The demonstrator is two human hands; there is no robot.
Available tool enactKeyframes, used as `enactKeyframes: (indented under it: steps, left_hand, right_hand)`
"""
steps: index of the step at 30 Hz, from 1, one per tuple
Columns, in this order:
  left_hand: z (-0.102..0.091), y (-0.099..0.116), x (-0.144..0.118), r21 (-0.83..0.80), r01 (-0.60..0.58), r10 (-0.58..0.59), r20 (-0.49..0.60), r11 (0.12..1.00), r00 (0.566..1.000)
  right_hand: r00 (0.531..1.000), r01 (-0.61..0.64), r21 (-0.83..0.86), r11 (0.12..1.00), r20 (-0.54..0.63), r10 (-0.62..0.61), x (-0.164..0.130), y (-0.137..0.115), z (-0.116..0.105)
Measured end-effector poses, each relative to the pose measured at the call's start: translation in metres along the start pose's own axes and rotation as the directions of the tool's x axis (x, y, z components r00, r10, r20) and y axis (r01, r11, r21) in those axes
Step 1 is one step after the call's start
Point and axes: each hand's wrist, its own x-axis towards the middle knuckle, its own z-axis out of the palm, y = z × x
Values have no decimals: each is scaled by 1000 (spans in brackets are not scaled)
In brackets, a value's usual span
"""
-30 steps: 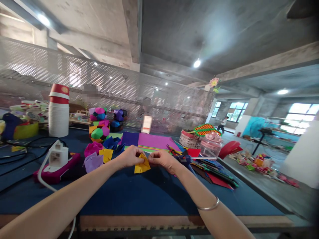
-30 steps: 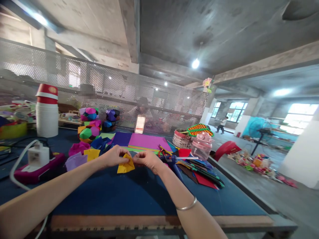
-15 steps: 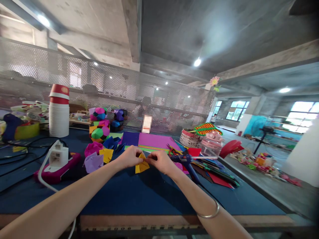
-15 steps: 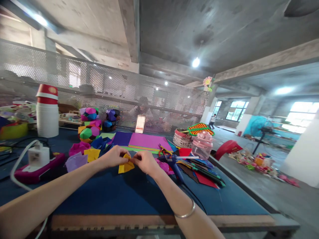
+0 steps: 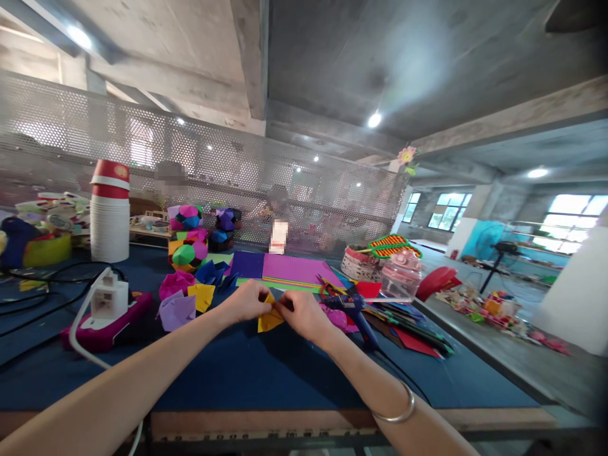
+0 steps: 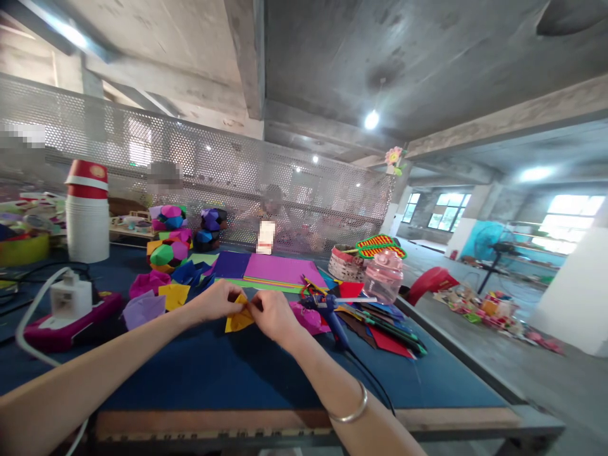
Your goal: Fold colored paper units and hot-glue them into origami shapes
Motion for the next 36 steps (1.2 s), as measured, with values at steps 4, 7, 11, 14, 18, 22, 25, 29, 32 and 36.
enactKeyframes:
  steps: [4,7,11,14,18,22,25,29,32,36]
  left_hand:
    - [-1,2,-1,1,-19,19,12,1000,1000]
    - [-2,4,-1,-8,-24,24,27,1000,999]
    - [-2,6,0,25,-31,31,-1,999,1000]
    - [-3,10,-1,90,-47,50,-31,995,998]
    - [-3,17,-5,176,-100,113,-64,979,992]
    - [-3,18,-7,231,-122,140,-62,965,988]
    - [-4,19,-8,247,-119,139,-67,962,988]
    - [-4,23,-10,249,-116,142,-91,962,986]
    - [-4,25,-11,250,-116,147,-108,961,983]
    - [-2,25,-11,252,-124,156,-113,960,981]
  right_hand:
    - [1000,12,-34,999,3,-11,-1,-1,-1]
    - [1000,10,-74,997,3,-10,-1,-2,-1]
    - [1000,-1,-133,991,-14,-1,-3,-6,0]
    - [1000,-12,-156,988,-8,11,-5,-10,1]
    - [1000,-16,-189,982,-8,15,-8,-14,2]
    - [1000,2,-212,977,-2,-2,-9,-15,2]
    - [1000,-16,-148,989,-6,15,-8,-14,1]
    - [999,-42,-9,999,-13,42,-6,-11,-2]
    - [998,-59,46,997,-2,59,-4,-8,-2]
    - [995,-94,102,990,34,91,-2,-1,1]
